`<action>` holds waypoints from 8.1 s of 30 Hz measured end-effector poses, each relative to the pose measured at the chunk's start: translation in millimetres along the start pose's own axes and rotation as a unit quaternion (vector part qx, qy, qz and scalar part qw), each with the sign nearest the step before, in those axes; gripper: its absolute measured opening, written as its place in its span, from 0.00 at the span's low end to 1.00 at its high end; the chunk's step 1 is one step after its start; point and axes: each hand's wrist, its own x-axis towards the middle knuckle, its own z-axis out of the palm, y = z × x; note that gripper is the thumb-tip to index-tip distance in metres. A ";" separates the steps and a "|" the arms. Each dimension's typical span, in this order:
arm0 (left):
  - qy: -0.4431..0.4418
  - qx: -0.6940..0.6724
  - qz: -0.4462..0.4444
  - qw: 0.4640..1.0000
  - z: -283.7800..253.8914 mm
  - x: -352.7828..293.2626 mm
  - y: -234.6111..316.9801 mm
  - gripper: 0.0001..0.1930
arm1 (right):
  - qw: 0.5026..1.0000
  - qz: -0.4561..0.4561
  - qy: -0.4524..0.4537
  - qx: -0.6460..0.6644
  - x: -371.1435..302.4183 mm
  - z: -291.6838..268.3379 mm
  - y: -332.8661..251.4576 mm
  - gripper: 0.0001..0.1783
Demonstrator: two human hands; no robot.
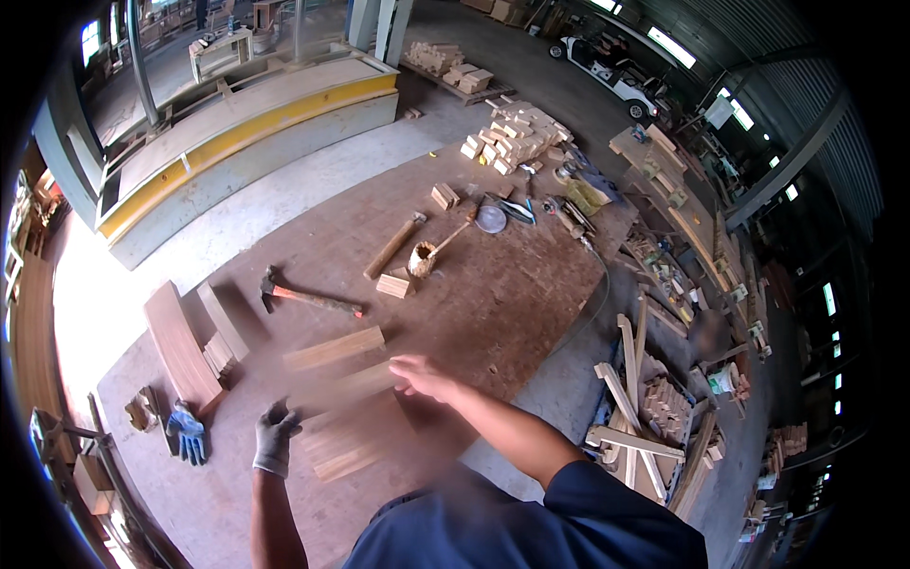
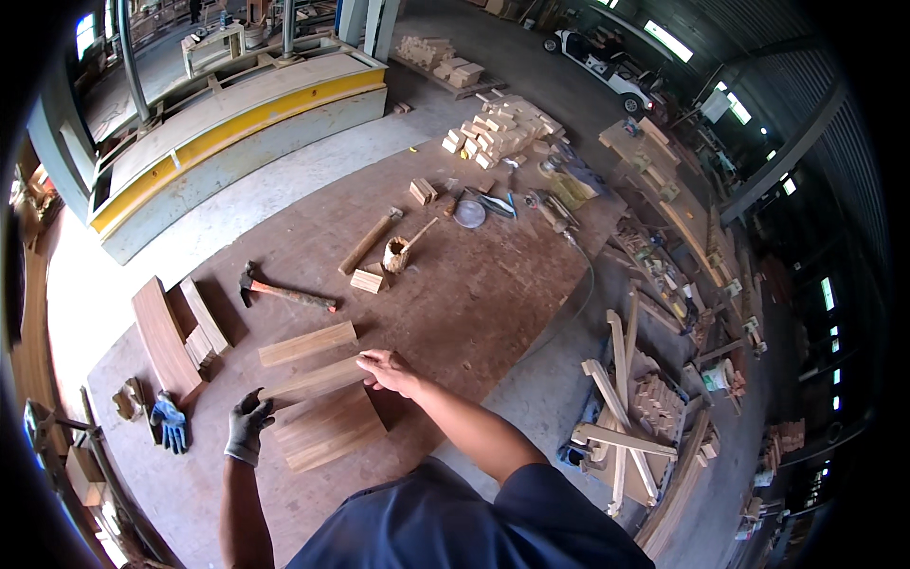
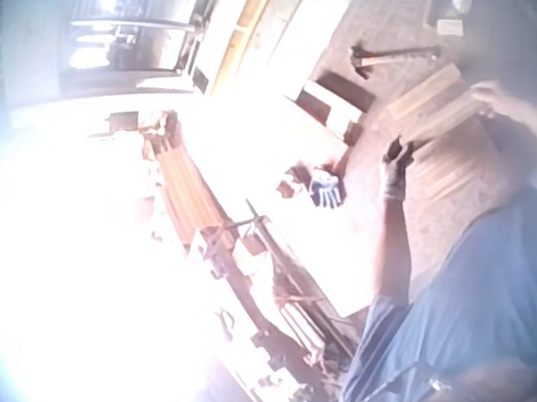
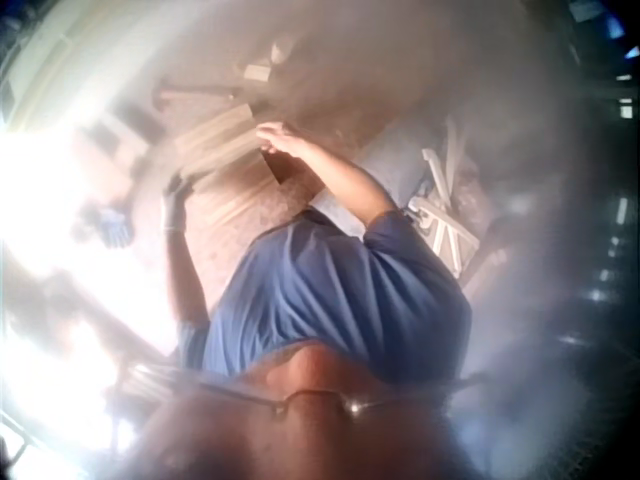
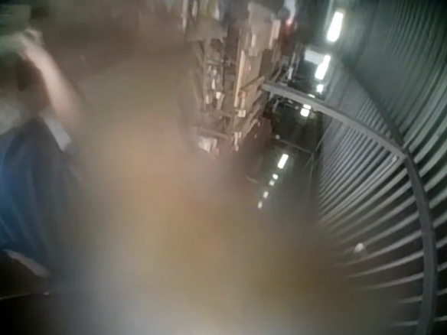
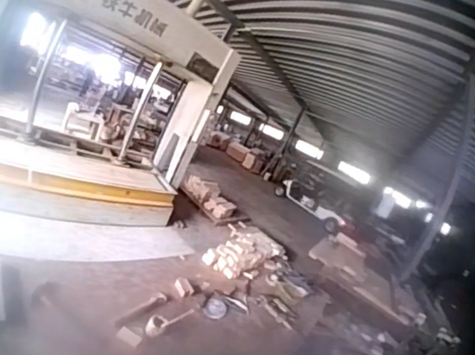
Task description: The person walks through a workshop, picks up wooden planks from a pile, and places them onto a workbench. They repeatedly pick up individual planks, inspect them by turning them over, and stack them neatly on the table.
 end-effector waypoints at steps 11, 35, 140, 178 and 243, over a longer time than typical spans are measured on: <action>0.010 0.497 0.139 0.857 -17.4 37.2 -50.1 0.19 | 0.936 -0.092 0.052 -0.336 81.9 30.1 62.7 0.21; 0.202 0.328 0.001 0.923 2.7 38.3 -6.9 0.29 | 0.948 -0.070 0.193 -0.244 114.3 12.9 68.0 0.30; 0.006 0.656 0.190 0.730 136.0 33.3 -3.6 0.49 | 0.771 -0.370 0.242 -0.459 193.5 -32.3 -69.8 0.15; 0.371 0.387 -0.043 0.843 -26.3 138.3 65.4 0.32 | 0.920 0.335 0.204 0.011 -282.6 10.6 353.1 0.22; -0.209 -0.071 -0.041 0.974 166.6 -128.1 31.5 0.26 | 0.868 -0.062 0.213 0.444 -157.8 -20.6 54.8 0.27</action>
